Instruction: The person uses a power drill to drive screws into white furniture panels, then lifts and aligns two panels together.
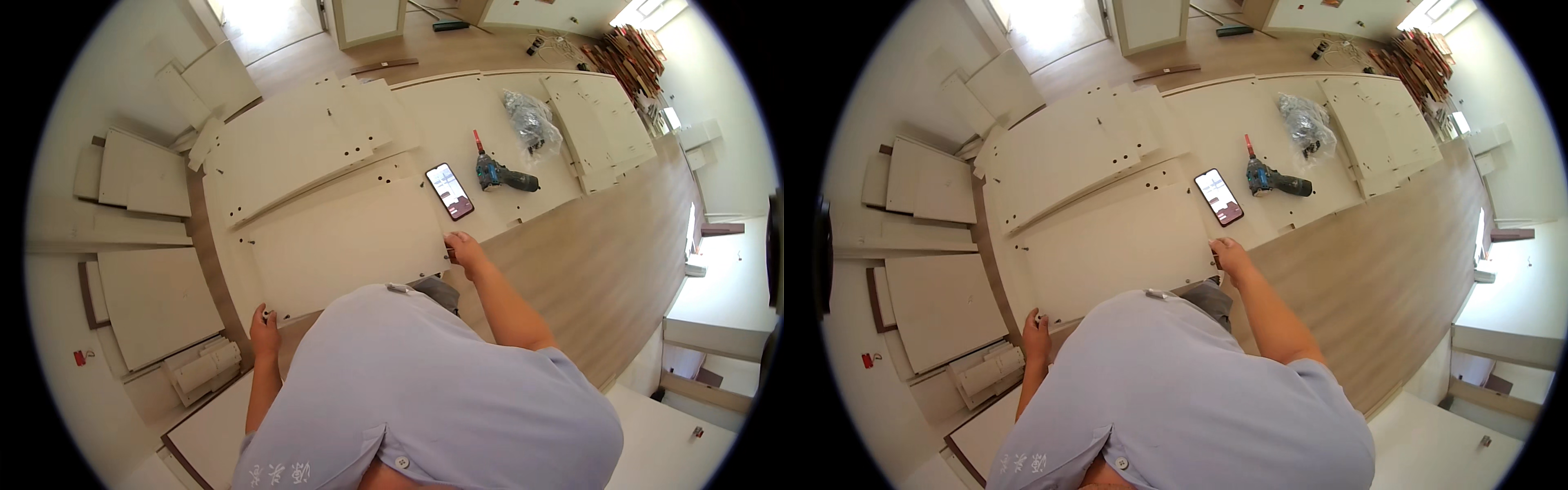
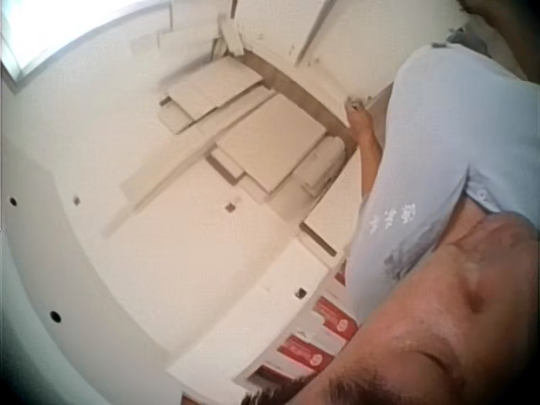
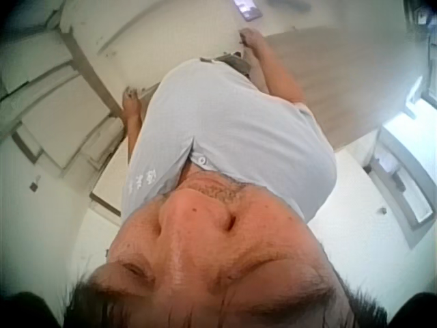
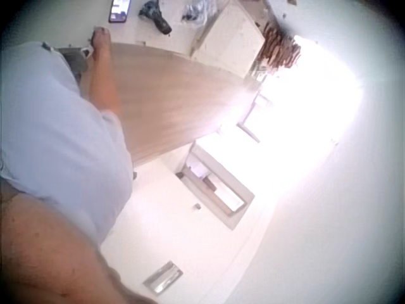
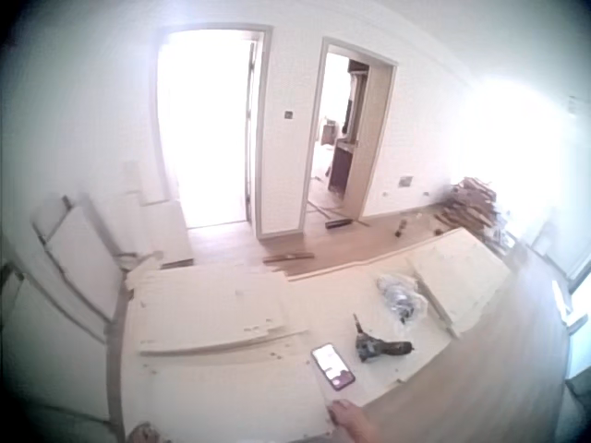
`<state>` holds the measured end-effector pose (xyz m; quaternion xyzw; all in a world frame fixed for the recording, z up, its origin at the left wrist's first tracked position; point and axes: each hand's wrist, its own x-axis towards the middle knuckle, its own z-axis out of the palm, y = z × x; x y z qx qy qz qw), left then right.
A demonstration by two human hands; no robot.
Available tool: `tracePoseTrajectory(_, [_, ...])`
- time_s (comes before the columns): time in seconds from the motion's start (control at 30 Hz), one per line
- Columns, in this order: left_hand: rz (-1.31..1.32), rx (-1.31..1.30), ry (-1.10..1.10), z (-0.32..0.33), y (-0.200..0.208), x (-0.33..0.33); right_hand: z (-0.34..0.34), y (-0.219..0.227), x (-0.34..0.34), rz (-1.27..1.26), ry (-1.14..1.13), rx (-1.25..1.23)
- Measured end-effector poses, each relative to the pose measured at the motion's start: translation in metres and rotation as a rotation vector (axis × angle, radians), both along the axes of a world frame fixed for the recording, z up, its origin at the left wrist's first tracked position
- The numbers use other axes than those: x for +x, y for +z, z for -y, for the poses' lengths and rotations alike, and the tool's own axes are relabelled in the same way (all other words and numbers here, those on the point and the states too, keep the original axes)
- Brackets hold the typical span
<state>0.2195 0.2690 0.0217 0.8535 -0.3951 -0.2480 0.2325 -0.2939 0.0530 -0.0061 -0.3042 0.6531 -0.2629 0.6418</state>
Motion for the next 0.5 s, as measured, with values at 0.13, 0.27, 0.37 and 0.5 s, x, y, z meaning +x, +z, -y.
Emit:
tracePoseTrajectory(0.13, [-0.051, 0.035, -0.052, -0.003, -0.026, 0.016, 0.017, 0.010, 0.009, -0.104, 0.158, 0.068])
tracePoseTrajectory(0.27, [-0.302, 0.154, 0.169, 0.014, -0.016, 0.010, 0.027, 0.037, 0.026, -0.071, 0.242, 0.128])
tracePoseTrajectory(0.37, [-0.195, 0.058, 0.105, -0.001, -0.052, 0.040, 0.037, 0.059, 0.036, -0.077, 0.348, 0.156])
tracePoseTrajectory(0.5, [-0.148, 0.018, 0.133, 0.007, -0.069, 0.036, 0.035, 0.063, 0.027, 0.186, 0.162, 0.074])
